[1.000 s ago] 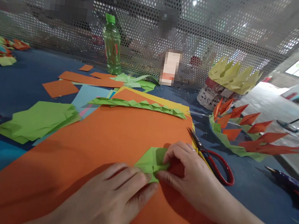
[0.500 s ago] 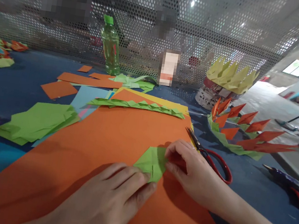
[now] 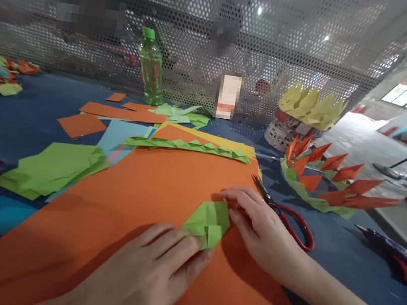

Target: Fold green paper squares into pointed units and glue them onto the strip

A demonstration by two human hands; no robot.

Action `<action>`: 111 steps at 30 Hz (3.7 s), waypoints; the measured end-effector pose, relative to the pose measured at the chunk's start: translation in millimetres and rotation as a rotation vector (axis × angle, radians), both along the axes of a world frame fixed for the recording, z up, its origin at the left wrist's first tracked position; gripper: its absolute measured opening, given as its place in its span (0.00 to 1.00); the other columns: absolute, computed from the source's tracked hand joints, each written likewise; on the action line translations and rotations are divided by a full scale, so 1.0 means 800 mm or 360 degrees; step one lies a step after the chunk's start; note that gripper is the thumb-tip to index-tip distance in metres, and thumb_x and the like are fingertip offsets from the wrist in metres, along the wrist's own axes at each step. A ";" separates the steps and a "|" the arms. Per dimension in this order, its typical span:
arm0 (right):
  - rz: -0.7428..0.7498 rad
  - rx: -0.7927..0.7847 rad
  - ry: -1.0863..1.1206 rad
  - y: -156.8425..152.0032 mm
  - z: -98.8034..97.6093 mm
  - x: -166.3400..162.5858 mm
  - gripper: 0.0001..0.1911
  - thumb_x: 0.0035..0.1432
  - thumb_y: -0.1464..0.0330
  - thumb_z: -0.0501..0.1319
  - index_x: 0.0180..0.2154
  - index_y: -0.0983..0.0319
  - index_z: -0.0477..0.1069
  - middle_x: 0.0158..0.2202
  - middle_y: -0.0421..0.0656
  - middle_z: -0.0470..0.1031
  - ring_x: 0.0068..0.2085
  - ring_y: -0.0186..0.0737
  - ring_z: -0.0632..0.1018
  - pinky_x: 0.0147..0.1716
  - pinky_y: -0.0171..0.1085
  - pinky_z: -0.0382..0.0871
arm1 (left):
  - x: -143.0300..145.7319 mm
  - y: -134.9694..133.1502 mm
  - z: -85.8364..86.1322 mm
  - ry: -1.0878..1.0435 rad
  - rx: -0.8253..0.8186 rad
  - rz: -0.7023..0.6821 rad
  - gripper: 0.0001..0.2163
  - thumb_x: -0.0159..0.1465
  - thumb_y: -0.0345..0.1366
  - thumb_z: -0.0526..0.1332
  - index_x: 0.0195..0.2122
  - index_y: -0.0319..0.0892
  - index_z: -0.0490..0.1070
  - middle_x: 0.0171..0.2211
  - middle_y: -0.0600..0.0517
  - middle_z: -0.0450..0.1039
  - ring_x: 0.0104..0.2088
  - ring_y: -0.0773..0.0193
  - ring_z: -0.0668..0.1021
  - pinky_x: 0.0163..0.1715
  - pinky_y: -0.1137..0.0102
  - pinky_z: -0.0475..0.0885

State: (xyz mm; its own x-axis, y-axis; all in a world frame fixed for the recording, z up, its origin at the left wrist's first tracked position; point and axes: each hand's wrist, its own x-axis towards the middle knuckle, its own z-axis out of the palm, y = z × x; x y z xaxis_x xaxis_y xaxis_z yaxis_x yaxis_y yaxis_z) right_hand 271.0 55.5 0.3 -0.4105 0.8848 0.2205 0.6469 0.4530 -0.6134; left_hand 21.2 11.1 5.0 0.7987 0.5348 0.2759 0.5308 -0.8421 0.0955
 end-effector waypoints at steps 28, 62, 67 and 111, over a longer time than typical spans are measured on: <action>0.0094 -0.0028 0.0106 -0.025 0.006 -0.010 0.16 0.62 0.75 0.59 0.48 0.54 0.77 0.41 0.39 0.83 0.43 0.38 0.83 0.44 0.35 0.75 | -0.016 -0.001 0.001 -0.0320 0.0129 0.0076 0.18 0.78 0.39 0.50 0.58 0.36 0.74 0.55 0.45 0.78 0.52 0.57 0.79 0.56 0.64 0.73; 0.0107 -0.0122 -0.0103 -0.007 0.005 -0.013 0.10 0.63 0.67 0.69 0.31 0.58 0.70 0.33 0.36 0.72 0.37 0.37 0.71 0.37 0.37 0.61 | -0.006 -0.006 -0.002 -0.0131 -0.0037 0.0044 0.20 0.78 0.47 0.50 0.52 0.40 0.77 0.47 0.47 0.78 0.49 0.55 0.78 0.53 0.63 0.72; 0.0034 -0.0071 -0.0186 -0.008 0.005 -0.017 0.12 0.62 0.68 0.69 0.30 0.58 0.68 0.32 0.36 0.72 0.36 0.38 0.71 0.38 0.38 0.61 | -0.002 -0.004 -0.005 -0.0129 -0.0057 0.0065 0.18 0.73 0.47 0.58 0.58 0.44 0.73 0.51 0.46 0.77 0.53 0.52 0.77 0.54 0.63 0.73; -0.0115 -0.0176 -0.0094 -0.004 0.008 -0.007 0.11 0.58 0.71 0.70 0.38 0.57 0.69 0.38 0.37 0.74 0.39 0.39 0.74 0.40 0.38 0.66 | -0.001 -0.004 -0.010 -0.0072 0.0005 0.0010 0.30 0.73 0.59 0.48 0.56 0.38 0.74 0.45 0.47 0.78 0.44 0.53 0.77 0.47 0.60 0.69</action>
State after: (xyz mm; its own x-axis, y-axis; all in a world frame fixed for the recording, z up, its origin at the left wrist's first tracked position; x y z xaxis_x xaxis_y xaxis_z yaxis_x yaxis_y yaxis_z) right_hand 265.1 52.4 6.3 -0.3545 0.9300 0.0975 0.7119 0.3360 -0.6167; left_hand 20.7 8.3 -2.9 0.7820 0.5387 0.3134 0.5312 -0.8391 0.1170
